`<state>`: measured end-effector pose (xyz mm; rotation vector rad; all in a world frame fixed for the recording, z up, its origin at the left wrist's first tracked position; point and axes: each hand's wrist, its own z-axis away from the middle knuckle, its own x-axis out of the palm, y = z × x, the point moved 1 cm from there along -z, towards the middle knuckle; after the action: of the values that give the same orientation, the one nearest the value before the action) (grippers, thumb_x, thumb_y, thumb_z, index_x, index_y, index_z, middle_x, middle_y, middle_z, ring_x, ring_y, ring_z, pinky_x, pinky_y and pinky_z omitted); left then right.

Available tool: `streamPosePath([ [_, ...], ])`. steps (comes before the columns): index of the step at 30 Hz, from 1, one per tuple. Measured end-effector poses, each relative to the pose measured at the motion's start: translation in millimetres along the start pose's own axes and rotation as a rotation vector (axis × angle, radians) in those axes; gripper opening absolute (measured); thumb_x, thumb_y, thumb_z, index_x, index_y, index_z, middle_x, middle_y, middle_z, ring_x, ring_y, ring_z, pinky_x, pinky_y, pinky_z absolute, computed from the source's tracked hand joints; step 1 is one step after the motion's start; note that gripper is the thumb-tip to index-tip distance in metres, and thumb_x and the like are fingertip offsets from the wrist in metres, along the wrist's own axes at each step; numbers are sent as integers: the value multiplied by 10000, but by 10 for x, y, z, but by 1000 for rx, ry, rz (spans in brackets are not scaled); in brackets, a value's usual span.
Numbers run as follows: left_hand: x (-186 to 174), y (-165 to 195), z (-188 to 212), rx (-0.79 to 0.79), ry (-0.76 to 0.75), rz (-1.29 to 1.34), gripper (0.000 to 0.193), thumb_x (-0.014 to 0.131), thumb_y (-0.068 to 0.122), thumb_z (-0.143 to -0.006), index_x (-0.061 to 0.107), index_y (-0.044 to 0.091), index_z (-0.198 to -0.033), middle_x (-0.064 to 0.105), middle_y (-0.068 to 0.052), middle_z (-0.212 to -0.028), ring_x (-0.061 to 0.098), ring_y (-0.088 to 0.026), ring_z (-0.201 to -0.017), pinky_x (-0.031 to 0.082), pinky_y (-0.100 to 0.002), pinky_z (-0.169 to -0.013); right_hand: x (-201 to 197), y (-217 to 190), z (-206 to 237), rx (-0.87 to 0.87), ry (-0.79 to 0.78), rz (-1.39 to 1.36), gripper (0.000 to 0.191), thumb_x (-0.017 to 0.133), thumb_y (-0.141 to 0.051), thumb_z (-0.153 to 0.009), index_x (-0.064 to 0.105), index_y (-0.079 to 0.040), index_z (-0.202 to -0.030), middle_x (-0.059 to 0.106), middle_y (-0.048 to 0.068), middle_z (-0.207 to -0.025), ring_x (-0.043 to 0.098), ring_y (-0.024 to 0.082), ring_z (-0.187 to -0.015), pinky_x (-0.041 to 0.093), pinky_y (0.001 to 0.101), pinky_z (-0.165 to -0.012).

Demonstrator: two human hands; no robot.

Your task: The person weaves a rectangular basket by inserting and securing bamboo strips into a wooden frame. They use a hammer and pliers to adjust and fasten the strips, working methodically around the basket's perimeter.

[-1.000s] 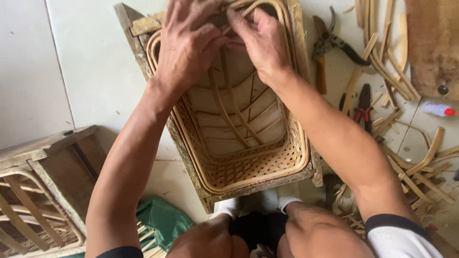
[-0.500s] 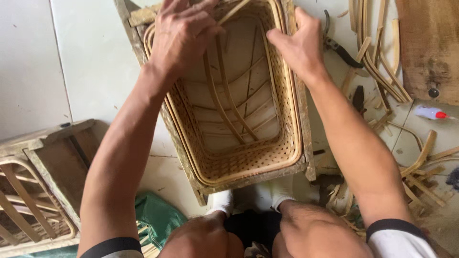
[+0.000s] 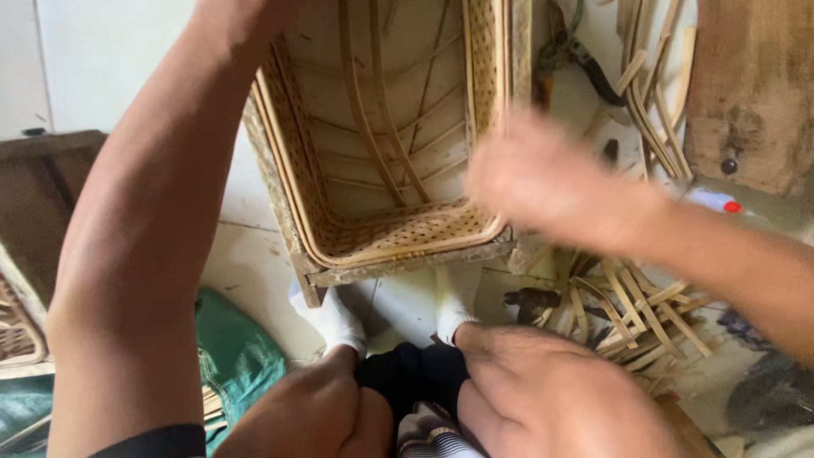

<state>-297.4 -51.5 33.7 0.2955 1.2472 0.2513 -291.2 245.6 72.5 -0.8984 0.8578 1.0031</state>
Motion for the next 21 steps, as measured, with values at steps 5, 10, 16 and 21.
streamPosePath([
  [5,-58,53,39,-32,-34,33,232,676,275,-966,766,125,-814,738,-100,-922,711,-260,-909,539,-426,-853,258,-277,31,-120,-441,-199,41,680,-55,-745,708,-51,-715,692,113,-828,604,273,-966,380,482,-1085],
  [10,-320,583,908,-83,-185,148,263,658,309,-948,761,131,-784,731,-109,-870,717,-274,-877,549,-430,-838,275,-231,-24,-116,-605,-196,161,653,-70,-838,720,-56,-693,697,94,-792,592,218,-911,418,428,-986],
  [16,-286,1195,2523,-232,-526,303,301,637,349,-925,756,138,-747,723,-118,-807,725,-289,-839,560,-435,-820,414,-180,194,-154,-325,-319,139,657,-109,-780,712,-49,-667,692,92,-760,582,225,-843,431,409,-877],
  [21,-326,1284,2638,-449,-486,405,330,633,380,-901,755,128,-726,716,-137,-764,731,-310,-802,566,-447,-793,336,-268,250,-145,-327,-178,126,690,-142,-798,723,-60,-709,696,78,-849,594,239,-931,443,377,-987],
])
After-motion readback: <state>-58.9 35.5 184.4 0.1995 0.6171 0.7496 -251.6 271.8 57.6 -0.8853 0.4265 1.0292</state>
